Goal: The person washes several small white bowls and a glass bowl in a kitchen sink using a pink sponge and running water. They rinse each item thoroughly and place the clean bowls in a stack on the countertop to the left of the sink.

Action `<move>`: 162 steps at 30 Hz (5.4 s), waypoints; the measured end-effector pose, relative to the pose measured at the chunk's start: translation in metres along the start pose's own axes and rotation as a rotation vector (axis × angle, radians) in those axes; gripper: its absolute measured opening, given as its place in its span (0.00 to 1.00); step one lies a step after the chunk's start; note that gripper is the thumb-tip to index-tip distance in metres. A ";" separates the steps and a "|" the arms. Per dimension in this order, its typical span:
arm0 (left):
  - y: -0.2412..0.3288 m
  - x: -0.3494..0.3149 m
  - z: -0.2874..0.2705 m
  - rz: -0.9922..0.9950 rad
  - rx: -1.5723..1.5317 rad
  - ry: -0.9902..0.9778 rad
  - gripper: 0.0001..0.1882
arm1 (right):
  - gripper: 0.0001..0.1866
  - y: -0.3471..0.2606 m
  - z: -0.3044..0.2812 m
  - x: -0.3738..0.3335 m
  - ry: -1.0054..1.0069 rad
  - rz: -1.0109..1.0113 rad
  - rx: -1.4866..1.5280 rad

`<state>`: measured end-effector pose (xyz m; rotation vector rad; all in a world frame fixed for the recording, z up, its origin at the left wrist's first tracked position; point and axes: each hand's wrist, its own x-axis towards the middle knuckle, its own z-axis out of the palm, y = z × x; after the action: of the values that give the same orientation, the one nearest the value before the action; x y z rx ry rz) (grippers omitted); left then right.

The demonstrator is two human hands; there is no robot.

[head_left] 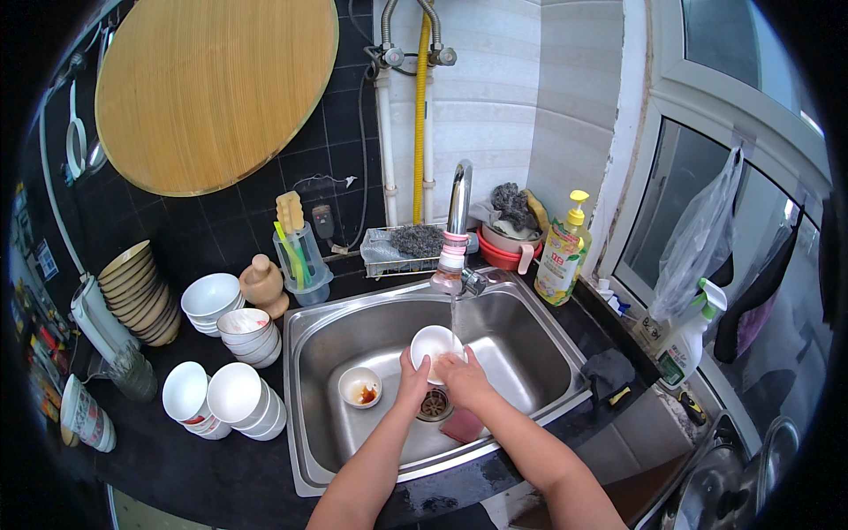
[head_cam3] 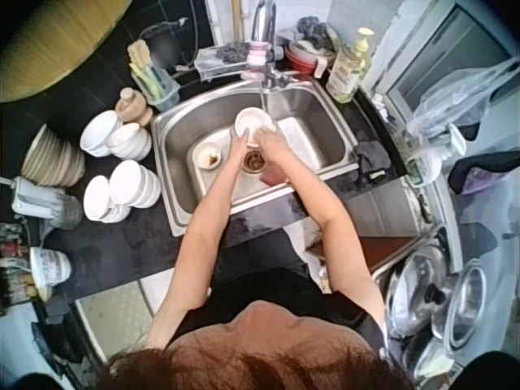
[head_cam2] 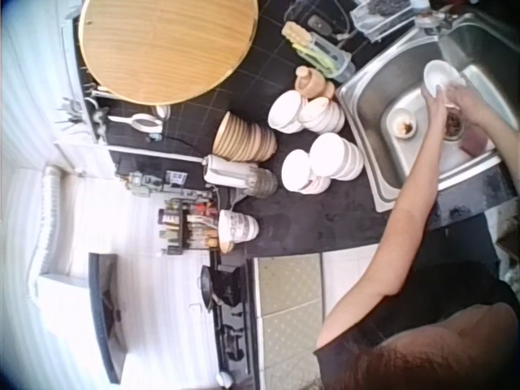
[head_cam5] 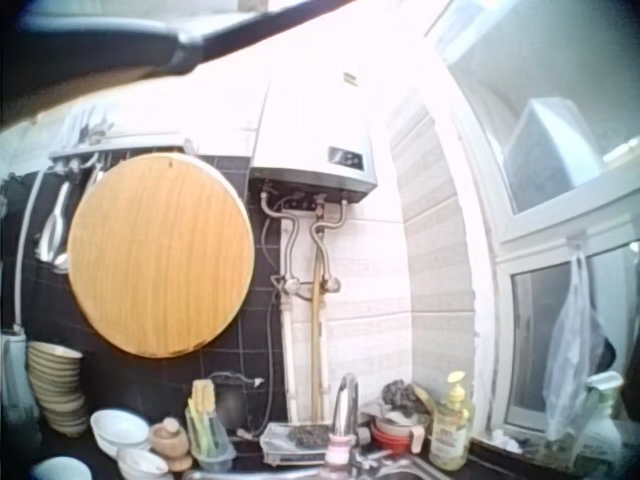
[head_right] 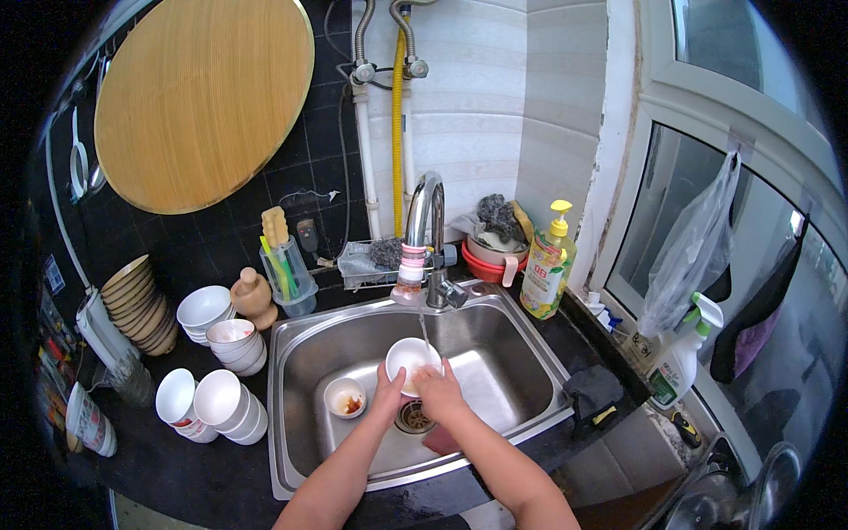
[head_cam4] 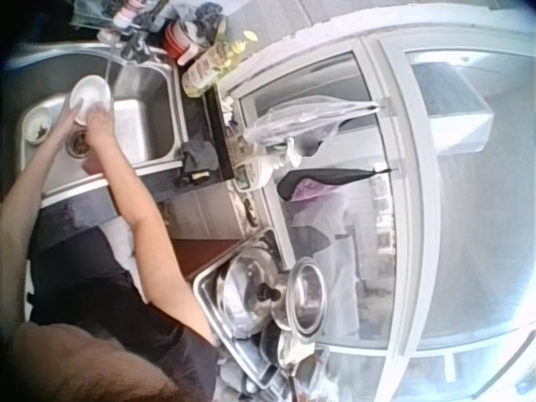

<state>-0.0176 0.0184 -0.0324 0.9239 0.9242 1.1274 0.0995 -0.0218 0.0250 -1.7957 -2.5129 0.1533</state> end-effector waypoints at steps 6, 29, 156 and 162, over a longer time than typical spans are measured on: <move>0.017 -0.014 0.011 -0.030 0.070 -0.011 0.30 | 0.32 0.008 0.013 0.000 0.133 -0.148 0.247; 0.002 0.005 -0.008 -0.060 0.195 0.024 0.31 | 0.21 0.051 0.023 0.010 0.367 0.334 0.469; 0.040 -0.034 0.019 0.210 0.462 0.168 0.26 | 0.28 0.028 0.021 0.023 0.285 0.272 0.825; 0.038 -0.031 0.027 0.164 0.270 0.046 0.30 | 0.24 0.048 0.035 0.032 0.387 0.568 0.745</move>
<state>-0.0099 -0.0081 0.0154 1.2156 1.0707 1.1842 0.1307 0.0219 -0.0153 -1.8741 -1.3628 0.5976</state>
